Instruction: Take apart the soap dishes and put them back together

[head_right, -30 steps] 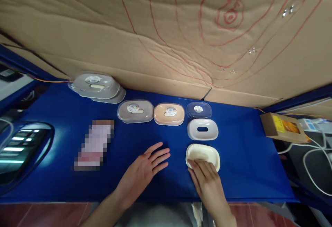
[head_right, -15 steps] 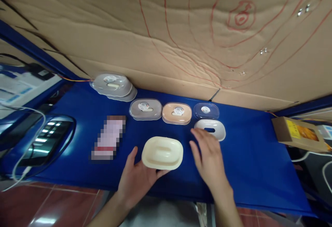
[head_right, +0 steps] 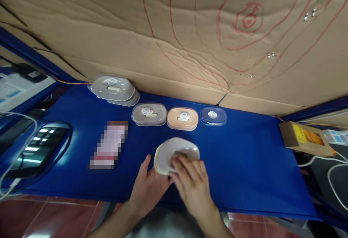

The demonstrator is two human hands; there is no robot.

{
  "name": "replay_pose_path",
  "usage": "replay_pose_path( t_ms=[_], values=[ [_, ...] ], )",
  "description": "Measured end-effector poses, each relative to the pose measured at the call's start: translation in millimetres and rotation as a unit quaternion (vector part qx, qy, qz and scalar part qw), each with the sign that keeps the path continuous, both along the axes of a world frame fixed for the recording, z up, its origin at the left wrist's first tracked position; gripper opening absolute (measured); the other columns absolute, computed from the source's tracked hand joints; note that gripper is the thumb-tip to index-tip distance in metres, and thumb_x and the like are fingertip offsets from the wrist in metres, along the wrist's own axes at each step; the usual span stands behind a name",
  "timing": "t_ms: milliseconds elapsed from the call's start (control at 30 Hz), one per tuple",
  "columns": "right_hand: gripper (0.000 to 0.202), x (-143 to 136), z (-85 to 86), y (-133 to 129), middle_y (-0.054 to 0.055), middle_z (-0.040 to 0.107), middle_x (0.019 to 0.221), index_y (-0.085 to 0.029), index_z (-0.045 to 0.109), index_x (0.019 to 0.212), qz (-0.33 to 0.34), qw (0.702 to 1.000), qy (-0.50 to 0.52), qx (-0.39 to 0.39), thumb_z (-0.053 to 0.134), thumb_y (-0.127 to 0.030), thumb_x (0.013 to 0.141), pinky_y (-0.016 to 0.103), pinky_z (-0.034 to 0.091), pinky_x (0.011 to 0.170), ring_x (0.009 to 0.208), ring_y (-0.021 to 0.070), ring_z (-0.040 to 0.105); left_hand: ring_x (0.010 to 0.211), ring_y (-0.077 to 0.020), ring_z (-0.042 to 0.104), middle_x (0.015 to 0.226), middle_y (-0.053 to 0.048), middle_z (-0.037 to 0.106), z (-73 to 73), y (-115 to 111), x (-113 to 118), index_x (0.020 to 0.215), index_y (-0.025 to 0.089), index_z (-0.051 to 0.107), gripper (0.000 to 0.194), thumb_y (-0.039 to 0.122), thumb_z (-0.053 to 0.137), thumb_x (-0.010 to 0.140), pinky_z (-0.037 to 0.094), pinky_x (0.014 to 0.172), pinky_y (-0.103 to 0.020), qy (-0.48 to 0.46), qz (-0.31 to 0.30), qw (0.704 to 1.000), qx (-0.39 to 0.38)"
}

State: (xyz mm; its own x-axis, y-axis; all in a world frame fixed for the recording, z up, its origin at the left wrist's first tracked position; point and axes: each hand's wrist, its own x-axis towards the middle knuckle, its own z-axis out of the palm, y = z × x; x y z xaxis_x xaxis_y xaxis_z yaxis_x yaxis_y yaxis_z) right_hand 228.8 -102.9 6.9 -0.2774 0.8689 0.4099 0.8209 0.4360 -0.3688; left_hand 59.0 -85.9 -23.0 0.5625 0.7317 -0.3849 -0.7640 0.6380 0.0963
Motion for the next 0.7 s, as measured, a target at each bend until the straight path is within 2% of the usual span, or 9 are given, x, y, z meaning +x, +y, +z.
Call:
replay_pose_path(
  t_ms=[67,133,233,367,467,600,700],
  values=[
    [0.032,-21,5.4,-4,0.008,0.077,0.127,-0.021,0.065,0.138,0.032,0.999,0.012,0.006,0.059,-0.024,0.107,0.039,0.052,0.096,0.114,0.0240,0.070,0.154,-0.0319,0.043,0.145,-0.012,0.069,4.1,-3,-1,0.137,0.015,0.071,0.066,0.065,0.048,0.101,0.022,0.132,-0.046,0.000,-0.007,1.000,0.007],
    [0.031,-29,9.2,-3,0.008,0.077,0.126,-0.020,0.065,0.138,0.056,0.998,0.021,0.005,0.056,-0.022,0.108,0.039,0.052,0.098,0.117,0.0232,0.070,0.151,-0.0339,0.047,0.140,-0.015,0.072,9.3,-4,-5,0.129,0.013,0.075,0.066,0.067,0.055,0.098,0.024,0.131,-0.045,0.009,-0.006,1.000,0.019],
    [0.034,-22,12.3,2,0.008,0.076,0.130,-0.021,0.064,0.140,0.076,0.997,0.020,-0.016,0.057,-0.019,0.107,0.040,0.052,0.099,0.118,0.0237,0.070,0.145,-0.0345,0.054,0.135,-0.014,0.075,15.3,-2,-11,0.127,0.014,0.077,0.058,0.062,0.060,0.099,0.031,0.128,-0.047,0.050,0.029,0.998,0.035],
    [0.037,-11,10.7,7,0.009,0.074,0.134,-0.024,0.062,0.143,0.085,0.995,0.013,-0.050,0.058,-0.020,0.106,0.042,0.053,0.101,0.123,0.0251,0.069,0.133,-0.0336,0.064,0.130,-0.013,0.077,14.1,1,-12,0.129,0.017,0.075,0.047,0.050,0.069,0.097,0.042,0.121,-0.048,0.107,0.049,0.992,0.042],
    [0.039,-13,7.4,5,0.009,0.073,0.136,-0.025,0.060,0.145,0.093,0.994,0.005,-0.063,0.056,-0.018,0.107,0.044,0.053,0.103,0.125,0.0254,0.068,0.127,-0.0319,0.068,0.128,-0.010,0.078,12.3,0,-9,0.138,0.020,0.070,0.050,0.038,0.079,0.092,0.049,0.116,-0.045,0.144,0.062,0.987,0.044],
    [0.037,-13,6.9,2,0.011,0.071,0.139,-0.024,0.060,0.144,0.102,0.992,0.013,-0.076,0.056,-0.022,0.107,0.044,0.053,0.105,0.128,0.0259,0.066,0.132,-0.0325,0.066,0.131,-0.009,0.077,18.0,1,-8,0.146,0.023,0.063,0.056,0.032,0.077,0.093,0.049,0.115,-0.043,0.179,0.070,0.980,0.055],
    [0.042,7,6.8,17,0.011,0.070,0.140,-0.024,0.055,0.150,0.146,0.987,0.022,-0.062,0.055,-0.030,0.108,0.043,0.055,0.105,0.130,0.0260,0.066,0.134,-0.0360,0.064,0.126,-0.009,0.079,22.7,5,-9,0.146,0.021,0.064,0.054,0.031,0.076,0.094,0.046,0.118,-0.049,0.200,0.073,0.976,0.042]
  ],
)
